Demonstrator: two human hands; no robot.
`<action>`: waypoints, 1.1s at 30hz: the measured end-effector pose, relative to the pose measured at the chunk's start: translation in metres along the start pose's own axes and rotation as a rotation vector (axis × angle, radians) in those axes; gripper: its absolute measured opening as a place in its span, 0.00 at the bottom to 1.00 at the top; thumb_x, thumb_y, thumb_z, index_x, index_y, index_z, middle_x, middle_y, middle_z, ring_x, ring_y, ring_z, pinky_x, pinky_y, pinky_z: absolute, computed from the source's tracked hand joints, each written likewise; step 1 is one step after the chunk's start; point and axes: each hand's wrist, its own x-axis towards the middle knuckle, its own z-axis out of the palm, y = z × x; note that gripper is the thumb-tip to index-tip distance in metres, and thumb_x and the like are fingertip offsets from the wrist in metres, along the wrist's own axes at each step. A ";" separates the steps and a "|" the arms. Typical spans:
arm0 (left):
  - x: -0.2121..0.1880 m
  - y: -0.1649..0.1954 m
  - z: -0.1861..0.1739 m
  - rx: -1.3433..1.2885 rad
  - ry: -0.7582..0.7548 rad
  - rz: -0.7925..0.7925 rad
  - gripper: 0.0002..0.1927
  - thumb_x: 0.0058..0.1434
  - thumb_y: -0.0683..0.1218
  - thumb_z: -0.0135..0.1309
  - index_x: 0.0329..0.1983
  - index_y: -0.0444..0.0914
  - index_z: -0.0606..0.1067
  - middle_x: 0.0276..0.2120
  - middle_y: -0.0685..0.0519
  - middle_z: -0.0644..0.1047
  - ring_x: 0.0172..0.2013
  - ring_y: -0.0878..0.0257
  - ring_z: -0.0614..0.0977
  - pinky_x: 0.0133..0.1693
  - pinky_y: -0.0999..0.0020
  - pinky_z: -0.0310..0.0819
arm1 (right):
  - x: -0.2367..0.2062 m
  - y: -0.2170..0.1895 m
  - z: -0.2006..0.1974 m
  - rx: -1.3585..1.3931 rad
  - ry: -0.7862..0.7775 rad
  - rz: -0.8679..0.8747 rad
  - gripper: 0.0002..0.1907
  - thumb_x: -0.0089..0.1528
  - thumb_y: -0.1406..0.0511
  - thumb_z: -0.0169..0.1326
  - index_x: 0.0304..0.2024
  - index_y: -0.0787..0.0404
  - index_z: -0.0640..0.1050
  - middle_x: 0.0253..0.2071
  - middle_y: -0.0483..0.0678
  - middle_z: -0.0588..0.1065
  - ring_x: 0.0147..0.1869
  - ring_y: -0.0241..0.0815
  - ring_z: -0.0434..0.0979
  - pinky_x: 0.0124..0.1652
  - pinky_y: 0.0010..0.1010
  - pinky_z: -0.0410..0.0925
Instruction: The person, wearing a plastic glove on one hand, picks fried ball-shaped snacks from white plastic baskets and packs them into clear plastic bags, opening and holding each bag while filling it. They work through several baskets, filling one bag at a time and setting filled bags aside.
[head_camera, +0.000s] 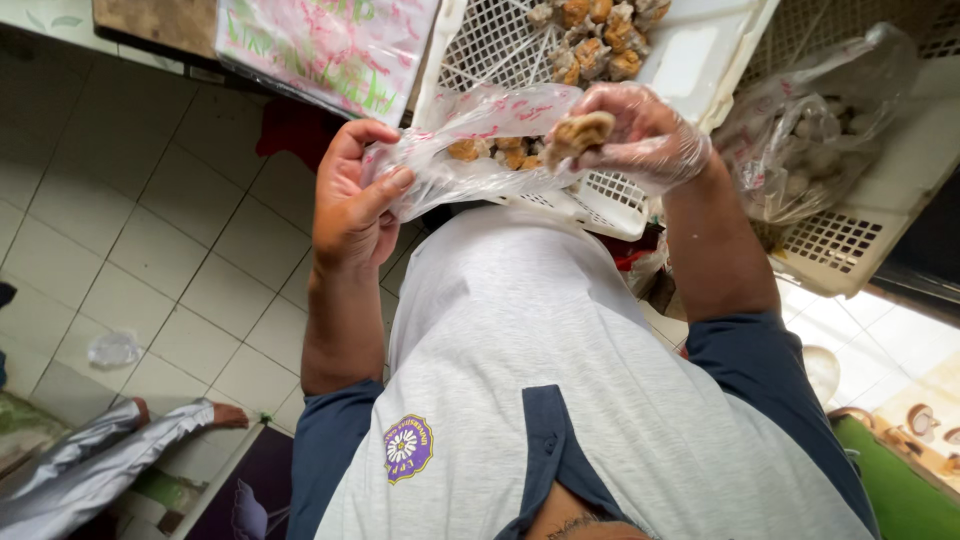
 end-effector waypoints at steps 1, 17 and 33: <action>0.000 0.001 0.002 -0.009 -0.030 0.006 0.19 0.61 0.31 0.56 0.53 0.36 0.67 0.42 0.51 0.76 0.33 0.73 0.77 0.35 0.79 0.70 | 0.012 0.007 0.007 -0.084 -0.073 -0.012 0.18 0.67 0.69 0.59 0.59 0.61 0.74 0.52 0.54 0.78 0.58 0.45 0.82 0.49 0.31 0.80; -0.022 -0.016 0.024 0.336 -0.536 -0.059 0.19 0.70 0.28 0.52 0.62 0.31 0.70 0.43 0.55 0.68 0.38 0.74 0.68 0.37 0.76 0.60 | -0.015 -0.025 0.075 -1.867 0.086 0.835 0.37 0.47 0.52 0.69 0.58 0.49 0.77 0.56 0.53 0.76 0.63 0.58 0.74 0.59 0.52 0.67; 0.063 -0.069 0.070 2.244 -0.247 0.321 0.04 0.64 0.39 0.55 0.35 0.41 0.78 0.32 0.51 0.75 0.36 0.60 0.82 0.31 0.64 0.78 | -0.085 -0.005 0.023 -1.207 0.001 0.615 0.22 0.62 0.56 0.58 0.56 0.59 0.78 0.51 0.56 0.79 0.55 0.56 0.79 0.55 0.49 0.70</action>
